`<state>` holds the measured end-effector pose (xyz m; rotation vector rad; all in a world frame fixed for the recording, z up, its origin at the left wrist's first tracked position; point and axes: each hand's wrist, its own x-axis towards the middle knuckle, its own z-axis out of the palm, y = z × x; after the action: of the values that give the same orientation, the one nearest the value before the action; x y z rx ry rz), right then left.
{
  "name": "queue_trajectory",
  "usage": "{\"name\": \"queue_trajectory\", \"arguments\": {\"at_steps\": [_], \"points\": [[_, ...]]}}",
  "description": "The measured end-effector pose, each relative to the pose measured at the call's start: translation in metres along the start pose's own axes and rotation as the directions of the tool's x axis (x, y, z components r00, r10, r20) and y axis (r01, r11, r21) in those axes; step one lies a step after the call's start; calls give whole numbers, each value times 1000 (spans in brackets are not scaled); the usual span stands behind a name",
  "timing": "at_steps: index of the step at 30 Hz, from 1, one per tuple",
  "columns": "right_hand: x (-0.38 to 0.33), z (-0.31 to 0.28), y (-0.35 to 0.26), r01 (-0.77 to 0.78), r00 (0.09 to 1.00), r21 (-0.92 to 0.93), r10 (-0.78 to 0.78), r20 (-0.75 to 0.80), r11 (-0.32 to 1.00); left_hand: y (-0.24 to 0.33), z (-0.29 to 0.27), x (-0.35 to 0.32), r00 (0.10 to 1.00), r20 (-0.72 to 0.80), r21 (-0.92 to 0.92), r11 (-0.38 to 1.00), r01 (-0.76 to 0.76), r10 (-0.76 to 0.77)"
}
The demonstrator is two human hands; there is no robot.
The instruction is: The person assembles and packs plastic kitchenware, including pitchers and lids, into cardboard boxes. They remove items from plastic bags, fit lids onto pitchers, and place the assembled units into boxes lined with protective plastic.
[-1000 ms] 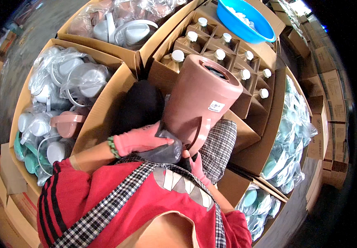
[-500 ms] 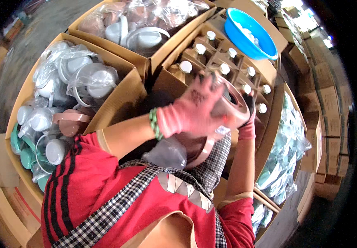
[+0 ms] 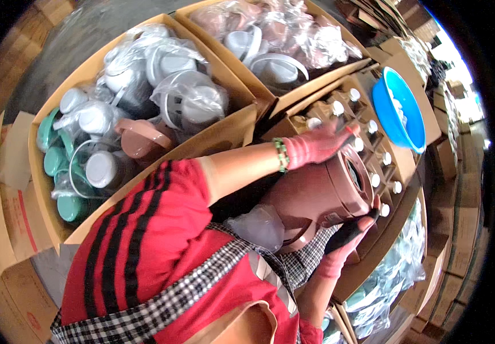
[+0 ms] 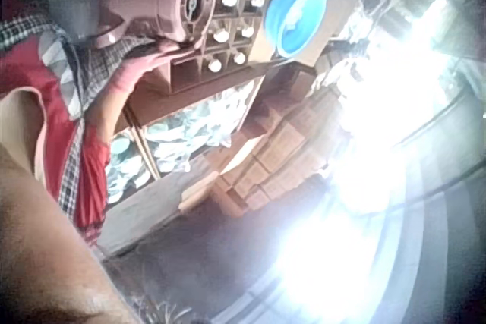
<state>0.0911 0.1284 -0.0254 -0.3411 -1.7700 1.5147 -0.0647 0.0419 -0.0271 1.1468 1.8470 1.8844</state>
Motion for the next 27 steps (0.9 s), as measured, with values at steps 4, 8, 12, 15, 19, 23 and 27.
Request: {"name": "queue_trajectory", "arguments": {"at_steps": [4, 8, 12, 15, 19, 23, 27], "points": [[44, -105, 69, -508, 861, 244, 490, 136, 826, 76, 35, -57, 917, -22, 459, 819, -344, 398], [19, -33, 2, -281, 960, 210, 277, 48, 936, 43, 19, -48, 930, 177, 468, 804, -367, 321], [43, -64, 41, -363, 932, 291, 346, 108, 885, 36, 36, -39, 956, -63, 590, 784, -195, 285], [49, -68, 36, -456, 890, 381, 415, 189, 805, 41, 20, -39, 904, -170, 358, 879, -315, 393], [26, -18, 11, -154, 987, 91, 151, 48, 984, 18, 1, -13, 988, -13, -48, 987, 153, -154], [52, -81, 54, -327, 942, 205, 335, -2, 922, 49, 26, -54, 923, 0, 581, 752, -313, 384], [46, -37, 29, -365, 931, 363, 339, 133, 858, 11, 6, -24, 991, -23, 212, 969, -125, 133]]}}
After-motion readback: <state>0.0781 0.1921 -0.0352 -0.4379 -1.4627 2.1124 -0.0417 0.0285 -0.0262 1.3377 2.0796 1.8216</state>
